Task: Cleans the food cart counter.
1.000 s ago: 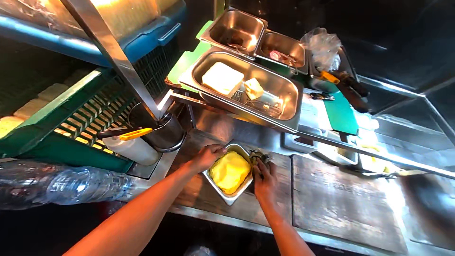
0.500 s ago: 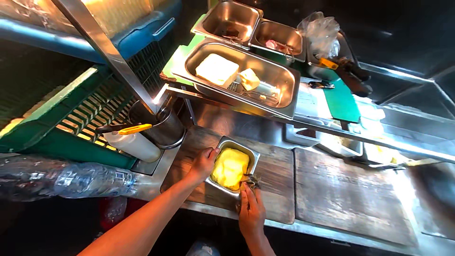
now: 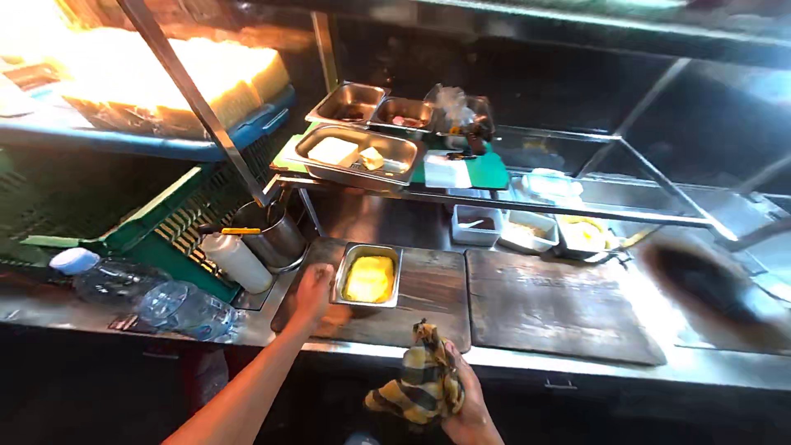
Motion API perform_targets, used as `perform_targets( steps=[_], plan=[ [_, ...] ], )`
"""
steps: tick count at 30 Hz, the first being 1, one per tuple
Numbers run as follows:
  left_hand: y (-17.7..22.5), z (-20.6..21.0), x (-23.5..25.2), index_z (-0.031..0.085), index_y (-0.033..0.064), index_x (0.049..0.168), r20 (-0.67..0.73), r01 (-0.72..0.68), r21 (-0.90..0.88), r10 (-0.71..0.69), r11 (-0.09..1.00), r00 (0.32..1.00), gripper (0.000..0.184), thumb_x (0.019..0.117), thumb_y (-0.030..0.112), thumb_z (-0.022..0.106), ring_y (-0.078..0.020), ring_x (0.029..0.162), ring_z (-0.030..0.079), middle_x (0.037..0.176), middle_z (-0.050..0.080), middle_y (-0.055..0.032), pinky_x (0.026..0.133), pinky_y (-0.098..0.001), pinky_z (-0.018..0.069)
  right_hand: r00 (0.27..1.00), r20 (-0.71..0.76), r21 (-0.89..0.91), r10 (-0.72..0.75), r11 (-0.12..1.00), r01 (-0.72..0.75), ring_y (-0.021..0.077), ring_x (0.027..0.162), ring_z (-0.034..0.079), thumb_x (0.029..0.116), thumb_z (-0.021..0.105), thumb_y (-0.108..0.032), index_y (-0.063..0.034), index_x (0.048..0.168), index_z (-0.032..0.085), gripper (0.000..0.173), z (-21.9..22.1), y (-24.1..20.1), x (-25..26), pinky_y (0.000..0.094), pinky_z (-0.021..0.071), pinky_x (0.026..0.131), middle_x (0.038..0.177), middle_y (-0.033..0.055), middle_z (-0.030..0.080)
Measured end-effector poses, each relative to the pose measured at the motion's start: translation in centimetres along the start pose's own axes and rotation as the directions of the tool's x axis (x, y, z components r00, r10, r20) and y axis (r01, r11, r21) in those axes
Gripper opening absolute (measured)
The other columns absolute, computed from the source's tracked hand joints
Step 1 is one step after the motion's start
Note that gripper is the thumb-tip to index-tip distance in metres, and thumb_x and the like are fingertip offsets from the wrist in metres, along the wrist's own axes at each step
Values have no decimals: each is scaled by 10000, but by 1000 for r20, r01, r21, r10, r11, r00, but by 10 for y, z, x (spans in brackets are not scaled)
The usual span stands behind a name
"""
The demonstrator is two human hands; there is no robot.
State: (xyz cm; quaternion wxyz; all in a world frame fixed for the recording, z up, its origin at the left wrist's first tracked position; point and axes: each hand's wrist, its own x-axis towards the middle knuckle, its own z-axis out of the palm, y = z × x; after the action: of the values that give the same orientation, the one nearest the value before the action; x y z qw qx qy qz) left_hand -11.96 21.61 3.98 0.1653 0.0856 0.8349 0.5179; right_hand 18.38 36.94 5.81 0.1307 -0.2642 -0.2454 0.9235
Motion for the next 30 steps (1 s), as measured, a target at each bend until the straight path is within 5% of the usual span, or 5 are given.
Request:
perform_targets(
  steps=[10, 16, 19, 27, 30],
  plan=[
    [43, 57, -294, 612, 158, 1330, 887, 801, -375, -72, 467, 457, 868, 974, 774, 114, -429, 1146, 652, 1262, 679, -205, 904, -680, 535, 961, 170, -89, -217, 968, 234, 246, 1100, 675, 1086, 415, -317, -60, 1385, 512, 406, -16, -6, -89, 465, 578, 943, 1233, 154, 666],
    [42, 48, -306, 583, 72, 1314, 559, 503, -559, -149, 659, 816, 392, 1103, 355, 413, -329, 941, 718, 1085, 707, -187, 777, -523, 618, 744, 656, -740, -128, 84, 667, 214, 1417, 472, 952, 702, -234, -188, 1067, 781, 147, -13, 3, -111, 438, 441, 1161, 1475, 87, 555],
    [8, 46, -294, 691, 23, 1162, 154, 148, -455, -87, 878, 984, 271, 1042, 121, 469, -202, 871, 699, 989, 722, -114, 759, -376, 600, 707, 687, -700, -168, 111, 706, 220, 1417, 490, 949, 691, -168, -169, 1163, 769, 228, -3, 18, -124, 439, 453, 1167, 1452, 92, 590],
    [17, 19, -297, 370, 198, 1576, 876, 764, -447, 55, 466, 479, 711, 1025, 567, 113, -373, 1391, 484, 1556, 469, -134, 1093, -629, 424, 810, 431, -853, -398, 114, 510, 213, 1223, 640, 950, 686, -231, -108, 1333, 669, 403, -47, 59, -62, 426, 559, 1034, 1345, 114, 646],
    [18, 8, -259, 466, 155, 1532, 756, 643, -465, -105, 609, 646, 609, 1089, 502, 231, -416, 1208, 642, 1451, 579, -182, 971, -590, 552, 780, 68, -913, -622, 276, 299, 190, 998, 720, 921, 707, -209, 1, 1362, 553, 512, -68, 41, -30, 411, 612, 876, 1160, 140, 710]
  ],
)
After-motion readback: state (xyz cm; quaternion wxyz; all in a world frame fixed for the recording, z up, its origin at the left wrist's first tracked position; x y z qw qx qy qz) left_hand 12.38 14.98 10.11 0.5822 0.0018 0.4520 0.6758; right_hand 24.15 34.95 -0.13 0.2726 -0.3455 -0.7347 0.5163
